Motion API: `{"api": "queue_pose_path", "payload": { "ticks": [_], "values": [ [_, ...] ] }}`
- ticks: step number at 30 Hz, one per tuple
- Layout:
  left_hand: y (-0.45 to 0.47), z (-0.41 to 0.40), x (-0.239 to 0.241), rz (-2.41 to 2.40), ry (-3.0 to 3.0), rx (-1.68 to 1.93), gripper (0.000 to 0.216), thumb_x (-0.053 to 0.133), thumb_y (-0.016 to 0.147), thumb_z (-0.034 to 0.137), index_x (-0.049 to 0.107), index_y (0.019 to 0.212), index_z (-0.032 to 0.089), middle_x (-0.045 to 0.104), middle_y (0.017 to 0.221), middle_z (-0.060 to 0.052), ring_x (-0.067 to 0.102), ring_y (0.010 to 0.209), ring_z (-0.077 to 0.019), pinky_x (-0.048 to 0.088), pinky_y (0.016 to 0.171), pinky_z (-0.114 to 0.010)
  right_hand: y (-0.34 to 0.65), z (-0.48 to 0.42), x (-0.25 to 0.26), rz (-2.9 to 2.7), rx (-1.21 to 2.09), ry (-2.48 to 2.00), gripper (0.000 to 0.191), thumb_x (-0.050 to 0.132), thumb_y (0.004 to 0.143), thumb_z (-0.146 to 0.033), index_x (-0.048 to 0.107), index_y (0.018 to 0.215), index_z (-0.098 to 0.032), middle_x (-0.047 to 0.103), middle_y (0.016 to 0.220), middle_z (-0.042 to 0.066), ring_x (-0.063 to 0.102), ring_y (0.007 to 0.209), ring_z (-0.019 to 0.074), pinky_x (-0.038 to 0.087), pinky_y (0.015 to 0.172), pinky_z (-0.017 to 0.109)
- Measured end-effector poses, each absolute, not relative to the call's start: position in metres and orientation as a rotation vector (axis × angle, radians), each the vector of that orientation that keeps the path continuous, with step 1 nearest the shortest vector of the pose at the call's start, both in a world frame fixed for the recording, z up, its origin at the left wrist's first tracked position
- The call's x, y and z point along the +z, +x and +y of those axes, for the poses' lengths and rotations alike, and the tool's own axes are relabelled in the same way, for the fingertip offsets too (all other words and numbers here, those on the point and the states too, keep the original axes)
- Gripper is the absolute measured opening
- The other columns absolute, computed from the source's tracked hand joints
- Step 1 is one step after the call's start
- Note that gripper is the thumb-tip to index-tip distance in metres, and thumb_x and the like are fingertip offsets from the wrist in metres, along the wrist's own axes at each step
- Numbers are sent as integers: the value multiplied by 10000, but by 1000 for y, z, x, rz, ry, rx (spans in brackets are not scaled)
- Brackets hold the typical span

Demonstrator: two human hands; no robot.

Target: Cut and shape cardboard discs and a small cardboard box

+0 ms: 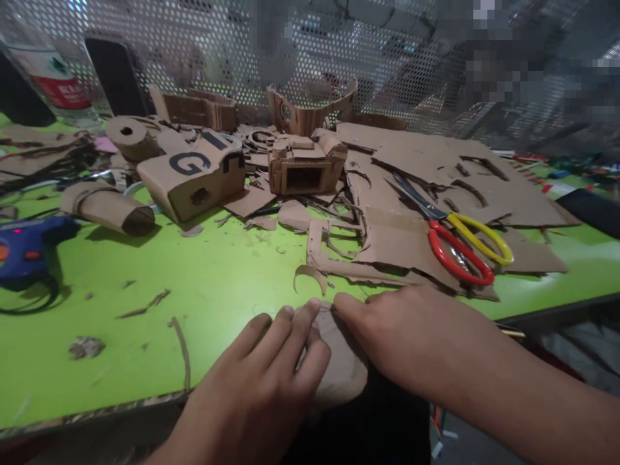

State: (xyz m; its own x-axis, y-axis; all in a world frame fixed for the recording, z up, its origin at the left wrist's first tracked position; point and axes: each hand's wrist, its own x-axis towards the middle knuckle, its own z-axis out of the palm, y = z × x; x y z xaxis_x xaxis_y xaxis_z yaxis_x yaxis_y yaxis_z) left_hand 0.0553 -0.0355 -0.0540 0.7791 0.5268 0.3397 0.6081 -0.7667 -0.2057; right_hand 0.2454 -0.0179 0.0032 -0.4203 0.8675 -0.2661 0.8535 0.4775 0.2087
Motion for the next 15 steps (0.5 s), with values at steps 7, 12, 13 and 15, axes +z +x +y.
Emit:
{"api": "queue_pose_path", "payload": {
  "ticks": [7, 12, 13, 15],
  "values": [
    [55, -39, -53, -883, -2626, -393, 421, 390, 755, -28, 596, 1077, 148, 689, 1297, -134, 682, 948, -242, 494, 748, -390, 241, -23, 7, 2365, 93, 1456, 227, 495, 838, -36, 631, 910, -204, 720, 634, 43, 667, 506, 199, 116, 437, 309],
    [58, -38, -53, -876, -2683, -385, 396, 443, 783, 11, 587, 1118, 166, 695, 1278, -129, 658, 1011, -246, 485, 784, -389, 257, -5, 11, 2502, 198, 1211, 212, 500, 900, -89, 656, 937, -228, 728, 688, 31, 680, 566, 212, 193, 477, 307],
    [58, -38, -53, -872, -2705, -396, 377, 462, 785, 23, 589, 1107, 172, 686, 1292, -128, 645, 1064, -254, 483, 831, -397, 259, -3, 10, 2521, 209, 1181, 209, 501, 907, -101, 657, 954, -232, 730, 701, 29, 685, 575, 216, 195, 479, 307],
    [59, -36, -54, -863, -2729, -421, 342, 489, 781, 41, 592, 1078, 176, 651, 1351, -132, 620, 1138, -267, 471, 908, -415, 262, -1, 7, 2531, 200, 1179, 178, 507, 919, -140, 650, 965, -235, 729, 703, 28, 682, 569, 217, 172, 476, 304]
  ]
}}
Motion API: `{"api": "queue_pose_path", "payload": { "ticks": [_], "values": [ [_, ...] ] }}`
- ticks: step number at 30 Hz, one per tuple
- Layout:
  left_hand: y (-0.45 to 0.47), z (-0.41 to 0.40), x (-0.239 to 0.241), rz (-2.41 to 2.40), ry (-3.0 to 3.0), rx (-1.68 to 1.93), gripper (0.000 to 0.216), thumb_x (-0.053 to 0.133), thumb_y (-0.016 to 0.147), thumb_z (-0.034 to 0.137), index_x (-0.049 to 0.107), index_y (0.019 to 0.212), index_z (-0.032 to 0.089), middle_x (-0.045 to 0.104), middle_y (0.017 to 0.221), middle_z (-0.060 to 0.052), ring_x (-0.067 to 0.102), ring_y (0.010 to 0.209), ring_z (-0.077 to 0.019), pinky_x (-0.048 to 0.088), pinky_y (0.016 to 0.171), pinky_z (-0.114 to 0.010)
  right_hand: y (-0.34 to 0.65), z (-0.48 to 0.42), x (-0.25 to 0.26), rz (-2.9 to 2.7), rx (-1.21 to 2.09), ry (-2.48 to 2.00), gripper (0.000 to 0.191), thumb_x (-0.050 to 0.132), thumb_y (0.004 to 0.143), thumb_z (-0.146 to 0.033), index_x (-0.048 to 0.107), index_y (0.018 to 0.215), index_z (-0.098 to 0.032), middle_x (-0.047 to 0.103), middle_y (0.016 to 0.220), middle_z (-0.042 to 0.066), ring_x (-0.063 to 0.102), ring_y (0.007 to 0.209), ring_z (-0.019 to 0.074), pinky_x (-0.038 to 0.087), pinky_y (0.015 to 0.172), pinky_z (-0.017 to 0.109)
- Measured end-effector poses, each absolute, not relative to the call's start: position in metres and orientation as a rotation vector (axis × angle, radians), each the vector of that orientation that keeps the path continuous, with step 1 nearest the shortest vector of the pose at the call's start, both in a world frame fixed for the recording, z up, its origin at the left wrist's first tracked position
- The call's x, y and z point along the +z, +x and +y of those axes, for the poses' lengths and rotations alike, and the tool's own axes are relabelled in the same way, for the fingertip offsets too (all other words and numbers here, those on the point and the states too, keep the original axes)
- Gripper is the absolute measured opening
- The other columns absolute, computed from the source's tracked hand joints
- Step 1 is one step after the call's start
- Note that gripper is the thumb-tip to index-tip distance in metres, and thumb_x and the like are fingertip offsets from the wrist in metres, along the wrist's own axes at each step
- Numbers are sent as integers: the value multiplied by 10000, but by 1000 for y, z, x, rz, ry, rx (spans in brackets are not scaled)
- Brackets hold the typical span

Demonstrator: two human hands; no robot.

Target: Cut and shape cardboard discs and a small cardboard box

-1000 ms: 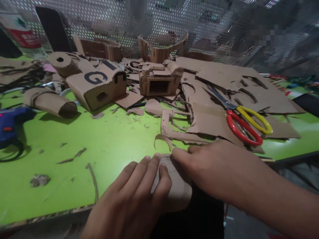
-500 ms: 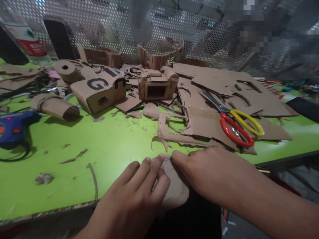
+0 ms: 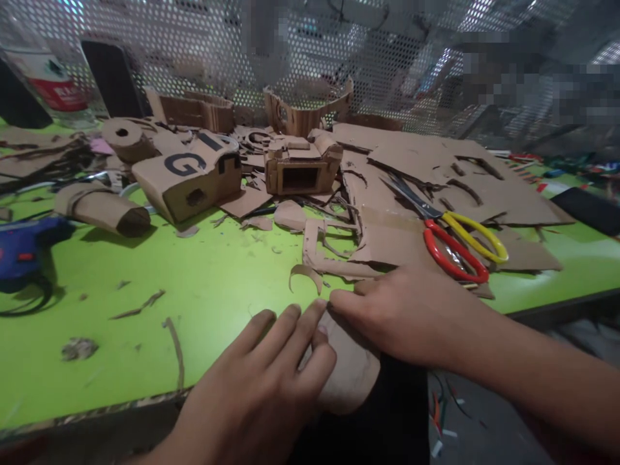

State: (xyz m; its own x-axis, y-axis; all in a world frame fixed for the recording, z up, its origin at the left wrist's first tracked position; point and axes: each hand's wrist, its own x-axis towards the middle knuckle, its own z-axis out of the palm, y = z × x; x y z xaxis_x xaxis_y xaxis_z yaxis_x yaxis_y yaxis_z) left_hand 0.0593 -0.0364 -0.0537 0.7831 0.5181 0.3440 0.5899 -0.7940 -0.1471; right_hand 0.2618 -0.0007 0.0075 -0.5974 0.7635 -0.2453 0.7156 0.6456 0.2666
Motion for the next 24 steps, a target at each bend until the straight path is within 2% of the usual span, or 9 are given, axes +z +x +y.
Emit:
{"api": "queue_pose_path", "payload": {
  "ticks": [8, 12, 16, 19, 21, 24],
  "values": [
    [60, -36, -52, -874, -2774, -385, 360, 454, 747, 27, 603, 1045, 166, 624, 1393, -138, 659, 1056, -268, 492, 882, -424, 258, -20, 0, 2437, 93, 1409, 180, 512, 881, -90, 623, 911, -229, 731, 634, 18, 668, 498, 207, 86, 446, 312],
    [62, -37, -50, -847, -2774, -406, 376, 454, 719, 24, 609, 1030, 165, 657, 1344, -152, 678, 992, -277, 511, 800, -421, 262, -28, 0, 2361, 79, 1482, 188, 531, 853, -85, 629, 928, -227, 730, 636, 22, 680, 501, 223, 74, 429, 313],
    [61, -37, -44, -895, -2748, -409, 416, 446, 725, 6, 627, 1066, 160, 701, 1283, -126, 684, 974, -283, 509, 778, -420, 255, -21, 8, 2416, 148, 1402, 201, 516, 876, -83, 663, 929, -209, 731, 651, 42, 699, 536, 230, 103, 439, 312],
    [53, -36, -39, -967, -2641, -409, 436, 432, 755, -16, 643, 1101, 147, 741, 1203, -108, 682, 1022, -297, 503, 804, -432, 240, -5, 13, 2533, 189, 1313, 233, 516, 897, -100, 695, 1003, -204, 738, 675, 52, 713, 576, 237, 143, 450, 302],
    [42, -34, -37, -995, -2564, -397, 428, 425, 790, -10, 642, 1132, 129, 730, 1230, -117, 671, 1088, -305, 499, 832, -440, 229, 7, 15, 2609, 203, 1238, 242, 513, 905, -118, 708, 1015, -210, 728, 661, 57, 709, 581, 239, 171, 452, 293],
    [26, -33, -37, -978, -2593, -355, 320, 410, 917, 109, 638, 1142, 113, 692, 1302, -134, 655, 1153, -295, 500, 900, -441, 216, 22, 14, 2649, 187, 1116, 235, 498, 924, -150, 715, 991, -210, 713, 648, 71, 704, 588, 250, 216, 446, 281]
  ]
}}
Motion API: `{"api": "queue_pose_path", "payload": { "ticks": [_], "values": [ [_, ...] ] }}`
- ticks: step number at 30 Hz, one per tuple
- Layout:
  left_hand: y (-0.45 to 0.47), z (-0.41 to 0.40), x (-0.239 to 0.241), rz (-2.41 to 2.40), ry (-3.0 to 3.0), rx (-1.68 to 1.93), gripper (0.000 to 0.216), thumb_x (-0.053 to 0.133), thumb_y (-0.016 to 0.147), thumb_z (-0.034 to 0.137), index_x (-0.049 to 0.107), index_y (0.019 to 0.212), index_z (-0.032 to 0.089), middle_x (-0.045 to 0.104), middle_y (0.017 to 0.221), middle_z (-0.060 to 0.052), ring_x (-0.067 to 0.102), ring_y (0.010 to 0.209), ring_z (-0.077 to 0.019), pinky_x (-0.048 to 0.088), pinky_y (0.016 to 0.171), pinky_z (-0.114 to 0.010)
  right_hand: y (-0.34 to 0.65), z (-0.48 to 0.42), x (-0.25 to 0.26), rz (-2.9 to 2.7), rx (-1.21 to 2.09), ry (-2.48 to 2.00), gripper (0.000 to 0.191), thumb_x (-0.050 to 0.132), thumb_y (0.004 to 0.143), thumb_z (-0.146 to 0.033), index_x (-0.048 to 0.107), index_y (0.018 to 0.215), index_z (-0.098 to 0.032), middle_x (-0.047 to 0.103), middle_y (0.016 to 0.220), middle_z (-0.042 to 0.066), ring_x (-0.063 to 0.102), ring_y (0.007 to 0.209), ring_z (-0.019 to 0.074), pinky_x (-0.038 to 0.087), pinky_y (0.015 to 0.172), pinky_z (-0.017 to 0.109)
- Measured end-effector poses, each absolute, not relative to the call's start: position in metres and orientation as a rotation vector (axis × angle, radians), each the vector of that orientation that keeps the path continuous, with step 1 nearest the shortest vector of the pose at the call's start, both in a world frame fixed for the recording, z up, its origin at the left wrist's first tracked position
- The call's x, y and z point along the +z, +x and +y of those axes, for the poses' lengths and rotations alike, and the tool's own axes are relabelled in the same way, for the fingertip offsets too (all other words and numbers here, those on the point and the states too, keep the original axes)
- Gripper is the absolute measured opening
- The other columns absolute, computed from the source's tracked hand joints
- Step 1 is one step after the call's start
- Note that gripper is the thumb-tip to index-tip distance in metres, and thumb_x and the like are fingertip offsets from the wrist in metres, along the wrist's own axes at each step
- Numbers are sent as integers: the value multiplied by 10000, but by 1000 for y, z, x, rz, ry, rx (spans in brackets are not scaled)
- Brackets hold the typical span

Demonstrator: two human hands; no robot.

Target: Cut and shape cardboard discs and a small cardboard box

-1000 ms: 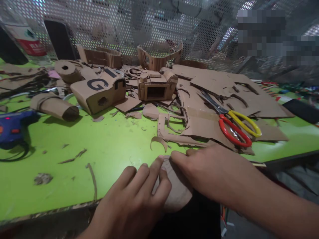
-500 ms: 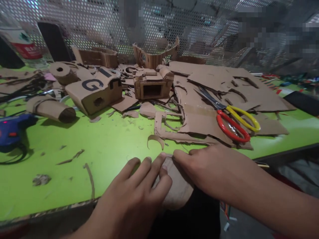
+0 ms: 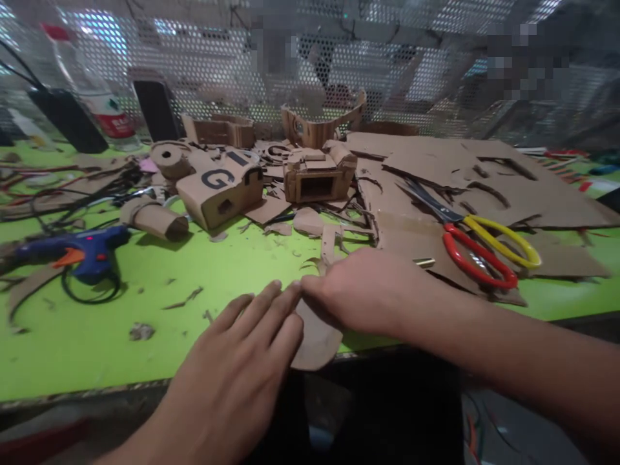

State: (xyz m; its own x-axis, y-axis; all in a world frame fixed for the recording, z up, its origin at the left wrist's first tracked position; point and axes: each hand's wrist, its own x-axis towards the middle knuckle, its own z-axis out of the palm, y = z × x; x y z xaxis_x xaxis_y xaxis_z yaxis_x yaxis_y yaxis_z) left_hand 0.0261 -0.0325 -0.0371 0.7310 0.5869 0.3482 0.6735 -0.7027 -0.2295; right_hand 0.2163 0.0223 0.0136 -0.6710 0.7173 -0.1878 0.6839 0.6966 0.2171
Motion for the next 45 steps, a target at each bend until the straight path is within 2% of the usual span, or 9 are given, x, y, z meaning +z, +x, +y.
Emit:
{"api": "queue_pose_path", "payload": {
  "ticks": [3, 4, 6, 8, 10, 19, 25, 33, 45],
  "values": [
    [16, -32, -43, -952, -2671, -328, 404, 405, 994, 353, 601, 1239, 98, 654, 1354, -159, 638, 1193, -306, 494, 961, -453, 213, 30, 9, 2653, 166, 1045, 227, 488, 934, -174, 705, 997, -198, 722, 683, 84, 704, 601, 265, 240, 444, 285],
    [15, -32, -45, -948, -2666, -325, 424, 415, 989, 346, 571, 1293, 94, 637, 1377, -161, 630, 1209, -307, 486, 978, -454, 214, 30, 7, 2654, 165, 1052, 224, 487, 934, -177, 700, 998, -196, 724, 692, 85, 702, 599, 265, 243, 444, 285],
    [14, -32, -49, -943, -2633, -315, 451, 421, 939, 169, 510, 1376, 102, 614, 1412, -141, 619, 1235, -288, 466, 1011, -439, 215, 29, 3, 2648, 157, 1104, 221, 479, 937, -181, 692, 992, -201, 717, 672, 76, 696, 589, 261, 244, 445, 281],
    [15, -33, -51, -938, -2621, -305, 569, 393, 831, 12, 506, 1378, 118, 625, 1404, -115, 629, 1228, -263, 461, 1016, -419, 216, 25, 0, 2631, 149, 1162, 219, 472, 940, -184, 687, 976, -206, 695, 621, 64, 690, 581, 255, 249, 447, 274],
    [16, -33, -52, -933, -2621, -308, 626, 375, 766, -28, 516, 1357, 123, 639, 1386, -113, 646, 1210, -260, 473, 1000, -418, 217, 22, -1, 2622, 165, 1190, 223, 464, 939, -179, 683, 965, -204, 685, 599, 63, 685, 583, 251, 262, 453, 277],
    [17, -32, -55, -919, -2619, -366, 654, 368, 691, -43, 497, 1314, 109, 630, 1379, -148, 653, 1211, -289, 533, 945, -441, 218, 14, 0, 2570, 142, 1217, 250, 444, 903, -118, 657, 1003, -203, 733, 661, 55, 676, 544, 252, 196, 447, 324],
    [19, -32, -54, -909, -2609, -397, 652, 383, 673, -57, 519, 1292, 100, 664, 1328, -170, 680, 1165, -310, 564, 902, -455, 220, 2, 1, 2540, 186, 1296, 349, 471, 853, -69, 667, 1113, -193, 729, 651, 51, 654, 532, 242, 238, 448, 321],
    [32, -33, -55, -914, -2654, -416, 574, 410, 714, -26, 545, 1257, 102, 635, 1361, -200, 645, 1216, -334, 552, 947, -490, 231, 21, 0, 2610, 242, 1121, 281, 511, 913, -174, 669, 1144, -199, 727, 649, 64, 670, 546, 245, 229, 460, 312],
    [35, -33, -56, -911, -2648, -443, 534, 398, 663, -27, 557, 1152, 118, 637, 1356, -201, 669, 1178, -324, 556, 930, -476, 231, -2, 0, 2458, 61, 1435, 175, 508, 863, -102, 638, 893, -215, 705, 622, 33, 681, 546, 200, 122, 434, 309]
  ]
}}
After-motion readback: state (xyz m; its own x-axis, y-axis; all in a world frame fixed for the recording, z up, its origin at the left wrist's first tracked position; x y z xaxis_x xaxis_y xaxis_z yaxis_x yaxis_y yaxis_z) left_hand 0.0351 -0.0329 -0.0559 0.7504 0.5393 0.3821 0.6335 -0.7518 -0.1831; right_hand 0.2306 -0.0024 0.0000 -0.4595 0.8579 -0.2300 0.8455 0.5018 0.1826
